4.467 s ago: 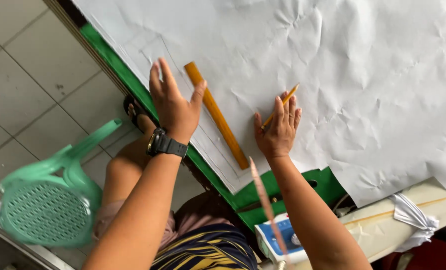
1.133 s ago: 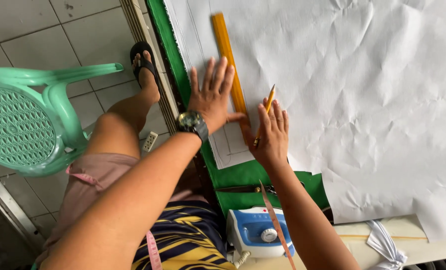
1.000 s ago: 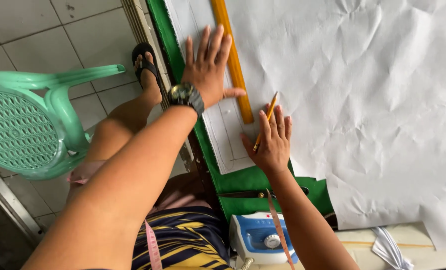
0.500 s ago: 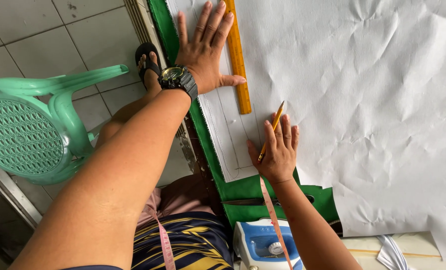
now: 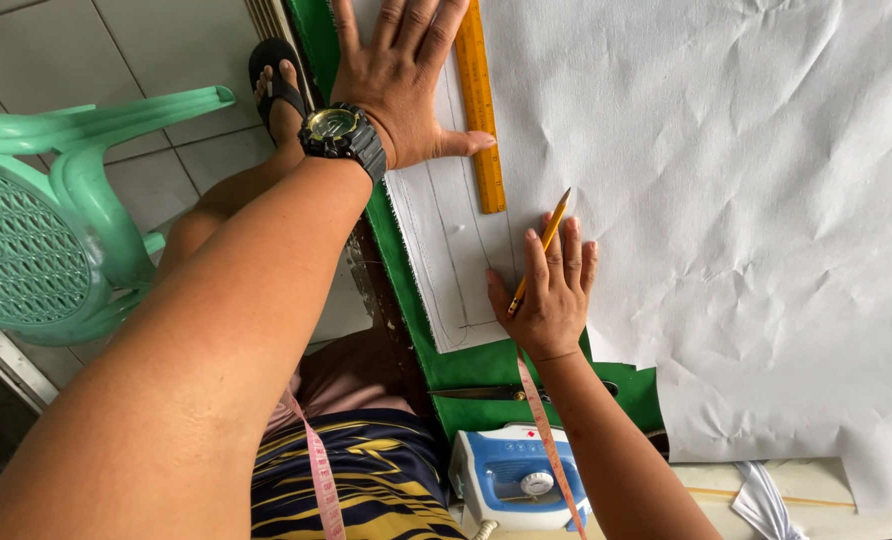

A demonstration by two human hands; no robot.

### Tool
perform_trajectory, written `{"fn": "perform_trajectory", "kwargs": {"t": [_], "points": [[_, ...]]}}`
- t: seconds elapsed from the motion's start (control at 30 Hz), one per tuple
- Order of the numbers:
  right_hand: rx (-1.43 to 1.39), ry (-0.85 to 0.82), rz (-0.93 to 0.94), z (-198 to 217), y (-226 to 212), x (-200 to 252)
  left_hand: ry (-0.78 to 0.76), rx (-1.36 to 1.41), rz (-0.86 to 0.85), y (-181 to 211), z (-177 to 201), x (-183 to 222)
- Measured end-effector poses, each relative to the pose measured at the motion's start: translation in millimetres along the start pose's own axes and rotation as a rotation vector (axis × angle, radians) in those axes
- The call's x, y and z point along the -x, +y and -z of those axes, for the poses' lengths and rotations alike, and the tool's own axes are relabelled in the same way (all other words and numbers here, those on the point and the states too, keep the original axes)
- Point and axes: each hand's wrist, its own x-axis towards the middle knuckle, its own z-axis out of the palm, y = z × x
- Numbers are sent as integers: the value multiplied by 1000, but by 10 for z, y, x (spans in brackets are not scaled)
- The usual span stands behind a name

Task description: Drafting a pattern on paper with a ruler and pencil and then cutting the fabric and paper with scissors.

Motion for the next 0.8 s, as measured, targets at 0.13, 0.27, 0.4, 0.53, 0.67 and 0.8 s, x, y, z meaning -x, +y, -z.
{"fn": "perform_trajectory", "kwargs": {"t": [0.13, 0.27, 0.4, 0.53, 0.67, 0.8], "points": [[-10, -20, -7, -3, 8, 31, 22, -43, 1, -16, -46, -1], [-239, 62, 8, 61, 71, -63, 8, 15, -35, -26, 38, 6], [-480, 191, 59, 186, -45, -861, -1, 26, -29, -17, 61, 7], [-659, 202, 57, 107, -41, -1813, 6, -11, -32, 2, 89, 15], [-922, 171, 60, 95, -101, -2588, 67, -1, -63, -51, -18, -15], [-822, 144, -94, -97, 53, -2873, -90, -78, -29, -43, 78, -11]]}}
